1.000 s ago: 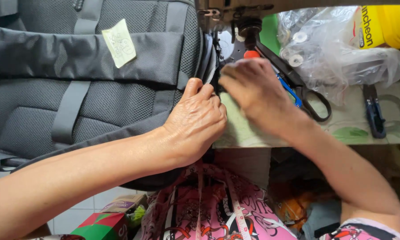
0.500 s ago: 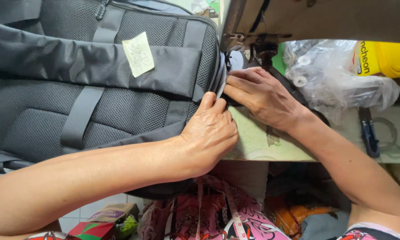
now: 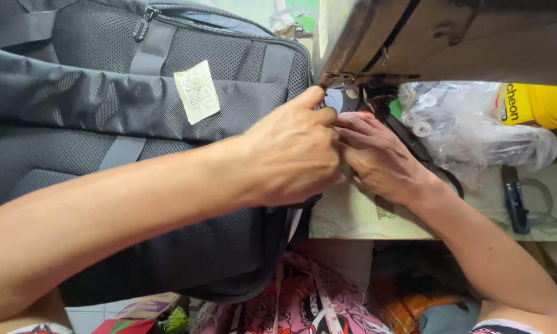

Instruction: The person sews components onto a black backpack using an industrial sewing machine, handling fabric strips and foam padding by hand.

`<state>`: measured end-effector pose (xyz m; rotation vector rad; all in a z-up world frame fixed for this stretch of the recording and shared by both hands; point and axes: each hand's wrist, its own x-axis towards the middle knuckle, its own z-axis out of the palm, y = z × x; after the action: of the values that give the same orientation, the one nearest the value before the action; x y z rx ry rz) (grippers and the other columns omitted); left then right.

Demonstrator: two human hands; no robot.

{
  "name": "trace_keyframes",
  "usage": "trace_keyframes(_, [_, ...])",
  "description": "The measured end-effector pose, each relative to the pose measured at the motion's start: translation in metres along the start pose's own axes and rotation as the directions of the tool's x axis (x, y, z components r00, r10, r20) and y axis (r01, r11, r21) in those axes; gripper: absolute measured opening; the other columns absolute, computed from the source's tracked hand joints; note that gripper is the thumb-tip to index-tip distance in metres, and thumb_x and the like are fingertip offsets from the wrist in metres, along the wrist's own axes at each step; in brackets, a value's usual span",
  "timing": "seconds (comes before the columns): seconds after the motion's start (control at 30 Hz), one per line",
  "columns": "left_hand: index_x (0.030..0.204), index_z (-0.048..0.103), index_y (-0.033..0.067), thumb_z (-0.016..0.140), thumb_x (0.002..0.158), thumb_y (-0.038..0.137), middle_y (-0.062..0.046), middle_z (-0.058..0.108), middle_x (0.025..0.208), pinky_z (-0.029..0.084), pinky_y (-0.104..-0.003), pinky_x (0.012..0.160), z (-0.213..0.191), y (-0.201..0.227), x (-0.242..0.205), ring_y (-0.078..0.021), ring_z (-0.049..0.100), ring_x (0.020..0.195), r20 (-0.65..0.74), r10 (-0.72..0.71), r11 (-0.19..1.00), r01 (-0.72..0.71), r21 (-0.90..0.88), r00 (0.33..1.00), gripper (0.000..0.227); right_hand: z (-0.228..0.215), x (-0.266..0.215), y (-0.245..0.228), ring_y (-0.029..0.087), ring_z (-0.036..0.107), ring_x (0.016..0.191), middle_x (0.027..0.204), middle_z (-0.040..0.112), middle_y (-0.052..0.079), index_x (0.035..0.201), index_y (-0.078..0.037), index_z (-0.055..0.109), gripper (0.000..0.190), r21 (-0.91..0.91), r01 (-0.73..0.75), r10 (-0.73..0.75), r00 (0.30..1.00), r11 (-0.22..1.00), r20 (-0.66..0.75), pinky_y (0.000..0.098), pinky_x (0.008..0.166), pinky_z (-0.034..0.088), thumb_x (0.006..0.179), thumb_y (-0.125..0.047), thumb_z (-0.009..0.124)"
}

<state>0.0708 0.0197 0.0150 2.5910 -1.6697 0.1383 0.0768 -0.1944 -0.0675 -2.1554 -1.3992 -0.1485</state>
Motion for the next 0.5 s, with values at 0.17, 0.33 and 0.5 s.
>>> trace_keyframes(0.17, [0.077, 0.060, 0.0150, 0.047, 0.100, 0.062, -0.005, 0.061, 0.070, 0.039, -0.046, 0.093, 0.026, -0.020, -0.018, -0.0291, 0.056, 0.079, -0.146, 0.072, 0.996, -0.065, 0.055, 0.987, 0.054, 0.003, -0.005, 0.002, 0.035, 0.055, 0.132, 0.139, 0.062, 0.013, 0.115, 0.000, 0.068, 0.026, -0.052, -0.009, 0.011, 1.000, 0.999, 0.028, 0.0460, 0.110, 0.042, 0.098, 0.006, 0.049])
trace_keyframes(0.33, [0.082, 0.057, 0.0148, 0.049, 0.097, 0.066, -0.005, 0.061, 0.069, 0.038, -0.046, 0.090, 0.029, -0.027, -0.019, -0.0296, 0.056, 0.079, -0.195, 0.060, 0.998, -0.058, 0.014, 0.979, 0.054, 0.014, -0.016, 0.009, 0.035, 0.058, 0.134, 0.143, 0.061, 0.018, 0.138, 0.006, 0.057, 0.035, -0.030, -0.108, 0.108, 0.994, 0.994, 0.010, 0.0465, 0.115, 0.041, 0.104, -0.003, 0.055])
trace_keyframes(0.5, [0.071, 0.063, 0.0085, 0.045, 0.102, 0.064, -0.006, 0.055, 0.065, 0.018, -0.065, 0.125, 0.018, -0.036, -0.031, -0.0321, 0.057, 0.093, -0.141, 0.011, 0.999, -0.017, -0.039, 0.990, 0.066, 0.005, -0.004, 0.002, 0.034, 0.059, 0.132, 0.142, 0.061, 0.013, 0.133, 0.001, 0.063, 0.029, -0.094, -0.027, 0.029, 0.999, 0.995, 0.024, 0.0512, 0.115, 0.044, 0.107, -0.005, 0.053])
